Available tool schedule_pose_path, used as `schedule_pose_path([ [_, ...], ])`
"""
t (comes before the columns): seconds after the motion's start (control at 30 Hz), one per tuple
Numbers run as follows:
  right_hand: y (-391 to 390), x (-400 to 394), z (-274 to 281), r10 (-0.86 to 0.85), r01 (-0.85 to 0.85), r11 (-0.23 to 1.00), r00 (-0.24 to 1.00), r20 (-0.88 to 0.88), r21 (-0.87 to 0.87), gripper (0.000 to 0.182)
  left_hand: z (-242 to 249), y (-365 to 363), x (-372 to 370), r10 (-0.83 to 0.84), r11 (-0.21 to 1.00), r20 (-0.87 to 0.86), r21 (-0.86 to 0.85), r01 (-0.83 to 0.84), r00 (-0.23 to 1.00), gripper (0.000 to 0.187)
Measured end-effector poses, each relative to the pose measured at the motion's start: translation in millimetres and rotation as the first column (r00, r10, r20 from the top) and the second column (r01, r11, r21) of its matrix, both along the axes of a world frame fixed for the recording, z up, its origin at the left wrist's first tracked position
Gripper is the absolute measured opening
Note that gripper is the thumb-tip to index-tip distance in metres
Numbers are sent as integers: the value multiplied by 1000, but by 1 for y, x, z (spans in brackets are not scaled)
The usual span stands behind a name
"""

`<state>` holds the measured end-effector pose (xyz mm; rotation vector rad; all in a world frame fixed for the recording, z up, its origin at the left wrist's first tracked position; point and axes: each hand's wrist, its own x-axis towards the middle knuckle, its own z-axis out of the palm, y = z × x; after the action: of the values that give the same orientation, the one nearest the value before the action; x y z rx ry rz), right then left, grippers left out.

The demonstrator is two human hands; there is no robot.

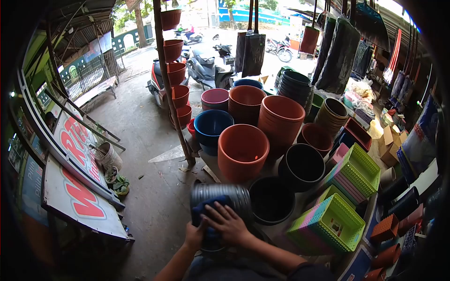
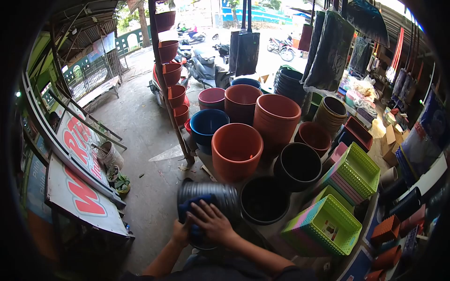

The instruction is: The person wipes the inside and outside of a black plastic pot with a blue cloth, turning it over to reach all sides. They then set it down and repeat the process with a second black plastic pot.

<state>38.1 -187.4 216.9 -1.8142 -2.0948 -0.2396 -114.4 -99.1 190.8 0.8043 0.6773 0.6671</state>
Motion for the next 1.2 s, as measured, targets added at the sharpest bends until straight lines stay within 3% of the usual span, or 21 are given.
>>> schedule_pose_path([
  [0.13,19,53,41,34,-52,971,996,-81,-232,77,16,-2,-12,-147,960,-247,199,198,958,45],
  [0.2,31,95,23,17,-170,933,902,-432,-318,70,26,0,-23,-225,933,-289,210,291,930,43],
  [0.27,32,125,15,-133,-367,884,396,-909,-290,50,32,4,-34,-316,929,-205,132,346,926,40],
  [0.3,23,137,7,-549,-398,765,7,-836,-506,47,27,7,-39,-316,929,-203,130,346,927,40],
  [0.37,2,154,-4,-626,-338,775,-297,-721,-534,43,13,10,-47,-215,977,-55,-15,215,975,40],
  [0.4,-5,154,-20,-625,-338,776,-295,-722,-533,43,11,11,-46,-214,977,-54,-13,214,975,40],
  [0.47,-20,145,-71,-398,-221,913,-672,-624,-344,42,9,10,-41,-23,979,142,-196,51,990,44],
  [0.5,-26,135,-113,-405,-223,909,-672,-620,-352,42,4,11,-37,-20,978,140,-205,49,990,44],
  [0.57,-21,107,-184,-107,213,940,-554,-825,-265,49,-5,14,-27,70,916,214,-401,22,974,44],
  [0.67,-18,27,-43,-268,304,713,-715,-646,-632,54,8,9,-13,154,885,164,-461,-62,974,42],
  [0.7,-12,11,-51,-275,296,713,-715,-642,-636,54,12,7,-8,162,883,160,-464,-71,974,42],
  [0.73,-12,-5,-63,-186,571,754,-289,-939,-325,57,16,4,-3,201,877,106,-462,-131,974,41],
  [0.77,-14,-17,-68,-88,653,752,228,-970,85,62,17,1,0,235,869,51,-457,-187,971,40],
  [0.8,-17,-23,-73,-94,658,749,225,-970,80,62,14,-2,1,230,869,48,-460,-183,972,40],
  [0.87,-24,-33,-66,-298,593,786,610,-735,174,69,1,-5,4,247,887,29,-409,-214,969,39],
  [0.9,-29,-32,-61,-305,598,784,604,-736,166,69,-6,-7,4,242,886,23,-413,-211,970,39],
  [0.97,-30,-18,-23,-295,312,950,904,-310,7,72,-19,-16,-2,178,934,-116,-292,-205,977,37],
  [1.0,-26,-11,-9,-301,315,949,900,-314,-6,72,-22,-24,-4,175,931,-126,-301,-205,977,37],
  [1.07,-11,9,15,-157,135,985,959,-236,-106,63,-25,-34,-5,138,990,-15,12,-138,990,39],
  [1.17,1,60,3,-244,193,964,915,-320,-182,60,-13,-38,-21,1,1000,-151,2,0,989,42],
  [1.2,4,81,7,-321,118,929,729,-605,-350,55,-13,-38,-27,-2,1000,-156,-1,2,988,42],
])
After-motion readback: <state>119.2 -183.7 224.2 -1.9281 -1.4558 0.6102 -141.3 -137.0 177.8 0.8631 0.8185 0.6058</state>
